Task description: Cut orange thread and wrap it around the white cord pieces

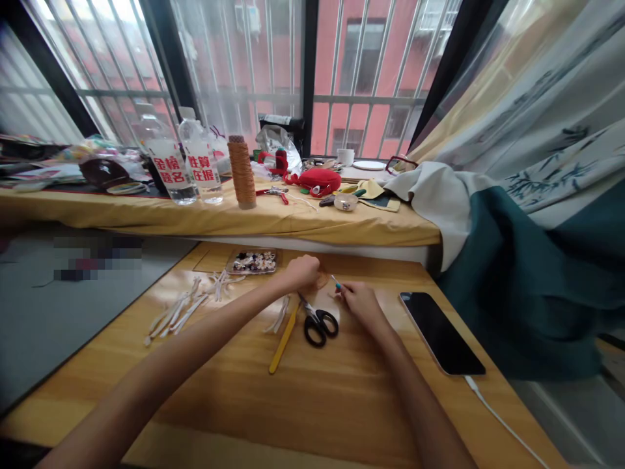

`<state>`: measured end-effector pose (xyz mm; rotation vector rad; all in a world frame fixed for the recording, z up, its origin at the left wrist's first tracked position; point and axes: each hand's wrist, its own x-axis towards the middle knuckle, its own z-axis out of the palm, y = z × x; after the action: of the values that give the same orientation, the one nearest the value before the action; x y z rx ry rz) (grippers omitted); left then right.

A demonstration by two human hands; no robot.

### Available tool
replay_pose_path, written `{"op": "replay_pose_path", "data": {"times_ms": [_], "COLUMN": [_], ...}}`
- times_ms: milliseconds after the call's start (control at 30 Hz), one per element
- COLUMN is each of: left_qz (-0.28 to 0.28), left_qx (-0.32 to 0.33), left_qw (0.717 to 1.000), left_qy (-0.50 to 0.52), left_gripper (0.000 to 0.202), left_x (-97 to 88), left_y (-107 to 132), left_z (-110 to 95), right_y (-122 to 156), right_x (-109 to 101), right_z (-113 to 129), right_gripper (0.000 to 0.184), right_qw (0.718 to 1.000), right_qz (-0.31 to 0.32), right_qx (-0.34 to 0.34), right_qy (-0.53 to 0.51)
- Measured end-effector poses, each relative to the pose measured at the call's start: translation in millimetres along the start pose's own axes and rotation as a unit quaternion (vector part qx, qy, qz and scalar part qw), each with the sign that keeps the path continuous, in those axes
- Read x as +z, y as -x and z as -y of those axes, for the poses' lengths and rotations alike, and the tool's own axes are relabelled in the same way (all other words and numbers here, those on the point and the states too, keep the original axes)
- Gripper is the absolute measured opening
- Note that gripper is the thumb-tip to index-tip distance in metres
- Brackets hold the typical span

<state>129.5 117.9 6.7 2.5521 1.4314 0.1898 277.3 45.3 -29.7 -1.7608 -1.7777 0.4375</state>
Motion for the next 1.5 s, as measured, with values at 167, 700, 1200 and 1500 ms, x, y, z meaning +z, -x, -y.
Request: {"op": "replay_pose_path", "data": {"times_ms": [167, 700, 1200, 1500], "left_qz": [0.023, -0.398, -0.083, -0.065], "left_qx": [-0.004, 0.014, 0.035, 0.064], "left_qw": [0.999, 0.909, 0.86, 0.853], "left_qy": [0.039, 0.121, 0.503, 0.514], "left_gripper": [0.027, 0.02, 0.018, 0.019], "left_x": [-13.8, -112.4, -9.3, -6.5], "left_y": [-4, 61, 132, 134], "left_z": [12, 42, 45, 44], "right_y": [1, 27, 50, 45], "right_x": [-2, 6, 23, 20], "right_z": [4, 75, 107, 102], "right_gripper": [0.038, 0.031, 0.025, 0.034], "right_qw": [1.0, 0.994, 0.981, 0.939], "right_qz": [-0.006, 0.034, 0.016, 0.187], "right_qx": [-0.003, -0.068, -0.135, -0.036], "right_qy": [-0.008, -0.083, -0.136, -0.288]}}
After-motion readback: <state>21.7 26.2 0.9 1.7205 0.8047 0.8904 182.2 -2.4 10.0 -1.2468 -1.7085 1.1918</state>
